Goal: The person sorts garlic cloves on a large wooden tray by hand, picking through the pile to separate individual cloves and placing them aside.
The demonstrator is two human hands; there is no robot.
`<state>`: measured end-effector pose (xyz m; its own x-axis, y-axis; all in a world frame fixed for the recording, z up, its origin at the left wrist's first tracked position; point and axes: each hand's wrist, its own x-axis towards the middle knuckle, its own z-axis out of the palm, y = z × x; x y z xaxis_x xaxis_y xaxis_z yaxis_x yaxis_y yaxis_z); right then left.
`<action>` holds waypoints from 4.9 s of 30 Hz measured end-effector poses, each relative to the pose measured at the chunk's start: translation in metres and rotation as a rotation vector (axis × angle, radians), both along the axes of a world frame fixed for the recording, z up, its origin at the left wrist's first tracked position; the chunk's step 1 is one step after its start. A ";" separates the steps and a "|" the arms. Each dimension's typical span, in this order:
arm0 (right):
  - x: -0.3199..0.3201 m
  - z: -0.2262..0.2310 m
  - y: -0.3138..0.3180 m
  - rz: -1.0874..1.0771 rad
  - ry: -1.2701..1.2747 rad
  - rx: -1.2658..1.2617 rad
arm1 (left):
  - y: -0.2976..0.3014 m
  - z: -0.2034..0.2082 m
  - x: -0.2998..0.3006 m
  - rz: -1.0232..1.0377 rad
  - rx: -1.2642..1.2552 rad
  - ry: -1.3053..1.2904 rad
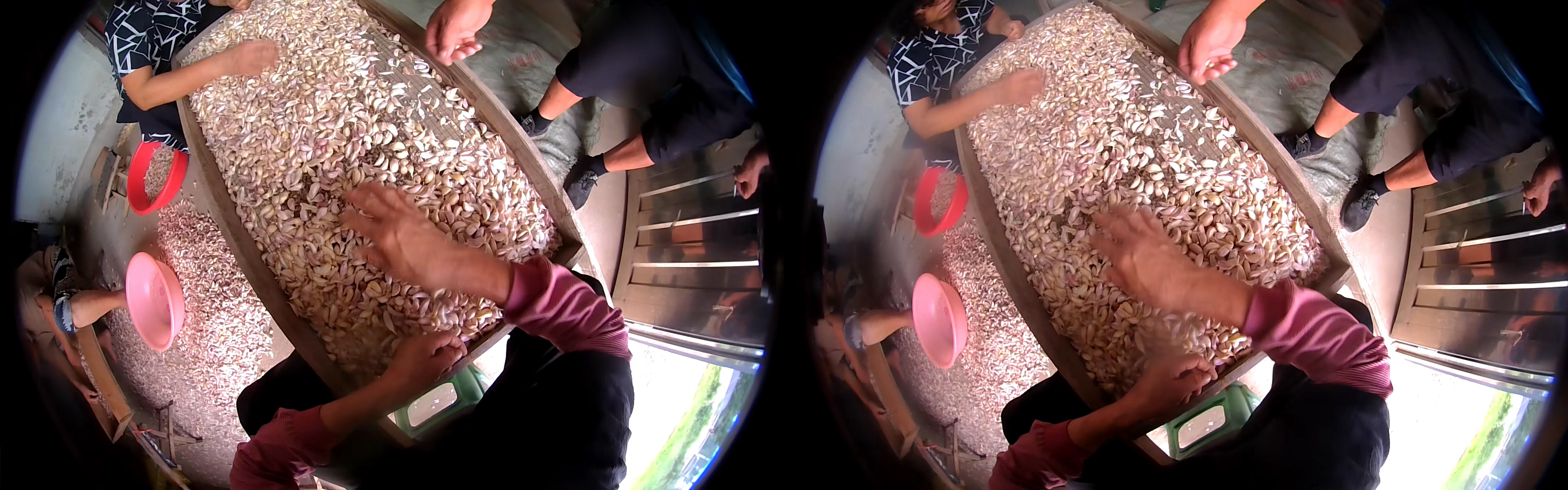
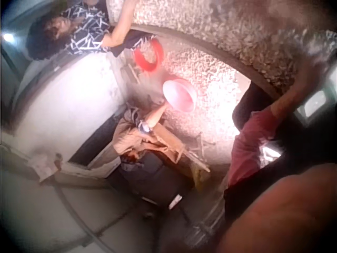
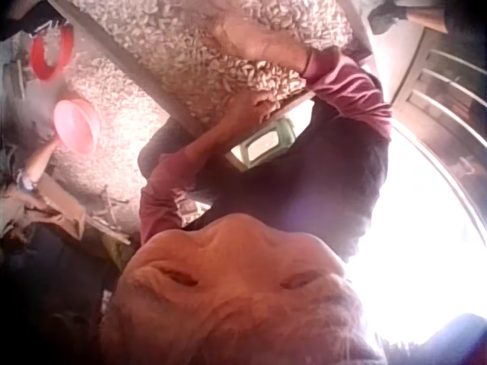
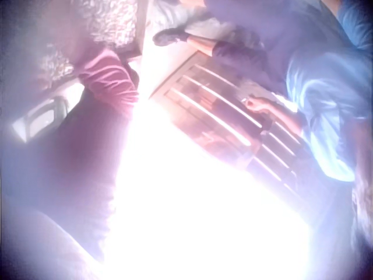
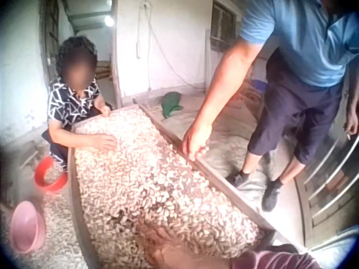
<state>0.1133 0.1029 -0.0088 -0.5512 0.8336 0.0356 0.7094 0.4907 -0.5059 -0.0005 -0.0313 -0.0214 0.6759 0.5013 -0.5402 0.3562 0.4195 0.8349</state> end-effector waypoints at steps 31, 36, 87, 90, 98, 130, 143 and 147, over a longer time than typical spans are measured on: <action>0.001 -0.019 -0.042 0.141 0.226 -0.061 | 0.001 0.001 0.010 0.010 -0.089 0.061; 0.018 -0.035 -0.021 -0.038 0.191 0.169 | 0.001 -0.002 0.006 0.009 -0.098 0.049; 0.138 -0.025 0.087 -0.390 0.024 0.208 | 0.068 0.028 -0.021 0.744 -0.456 -0.324; 0.141 -0.047 0.091 -0.327 -0.304 0.254 | 0.067 0.038 -0.014 0.707 -0.474 -0.227; 0.119 -0.033 0.076 -0.535 0.085 0.033 | 0.063 0.029 -0.016 0.599 -0.377 -0.252; 0.003 -0.021 0.007 0.215 -0.310 0.084 | 0.088 0.048 -0.034 0.967 -0.091 -0.292; 0.017 -0.078 0.160 -0.686 -0.459 0.099 | 0.076 0.050 -0.024 0.828 -0.292 -0.296; -0.041 -0.064 0.089 -0.327 -0.323 0.222 | 0.073 0.046 -0.025 0.834 -0.300 -0.270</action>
